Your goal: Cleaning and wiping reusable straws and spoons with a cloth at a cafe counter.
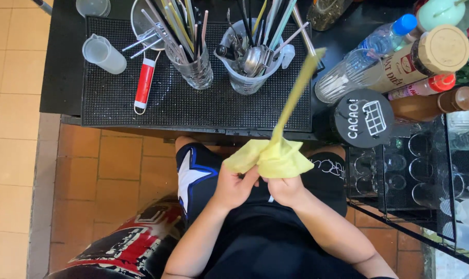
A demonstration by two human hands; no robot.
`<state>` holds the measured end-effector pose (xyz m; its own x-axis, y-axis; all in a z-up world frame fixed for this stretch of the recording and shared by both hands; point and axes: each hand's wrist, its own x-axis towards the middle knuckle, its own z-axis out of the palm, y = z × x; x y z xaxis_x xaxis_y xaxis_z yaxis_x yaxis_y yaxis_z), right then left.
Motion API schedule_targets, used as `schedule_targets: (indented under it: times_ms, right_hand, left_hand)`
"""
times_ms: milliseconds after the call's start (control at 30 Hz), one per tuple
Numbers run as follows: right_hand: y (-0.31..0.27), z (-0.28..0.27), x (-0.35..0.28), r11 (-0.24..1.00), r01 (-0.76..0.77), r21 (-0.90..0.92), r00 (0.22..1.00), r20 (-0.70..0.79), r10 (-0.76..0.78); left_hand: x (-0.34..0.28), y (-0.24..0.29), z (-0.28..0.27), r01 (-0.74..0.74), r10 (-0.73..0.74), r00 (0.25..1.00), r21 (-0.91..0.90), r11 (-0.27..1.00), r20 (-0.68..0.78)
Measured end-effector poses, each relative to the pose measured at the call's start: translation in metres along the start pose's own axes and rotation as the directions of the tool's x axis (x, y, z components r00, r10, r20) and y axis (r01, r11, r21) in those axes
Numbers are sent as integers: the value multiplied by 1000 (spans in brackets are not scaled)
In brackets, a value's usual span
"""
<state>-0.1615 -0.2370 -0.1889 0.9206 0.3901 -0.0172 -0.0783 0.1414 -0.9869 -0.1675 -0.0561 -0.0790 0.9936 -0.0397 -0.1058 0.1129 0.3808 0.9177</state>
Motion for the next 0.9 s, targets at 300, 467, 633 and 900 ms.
schedule_targets:
  times_ms: [300,467,633,900]
  right_hand:
    - [-121,32,23,604,289,-743,956,255,-144]
    - [-97,31,13,575,394,-717,919,319,-233]
    - [-103,26,7,708,330,-624,927,357,-117]
    - [-85,16,7,947,-311,76,898,351,267]
  left_hand:
    - [10,63,-30,-496,575,818,483,722,-19]
    - [12,69,-57,-354,394,907,237,905,-150]
    - [12,74,-78,-358,400,901,231,905,-167]
    - [22,63,-38,-198,177,948,53,979,264]
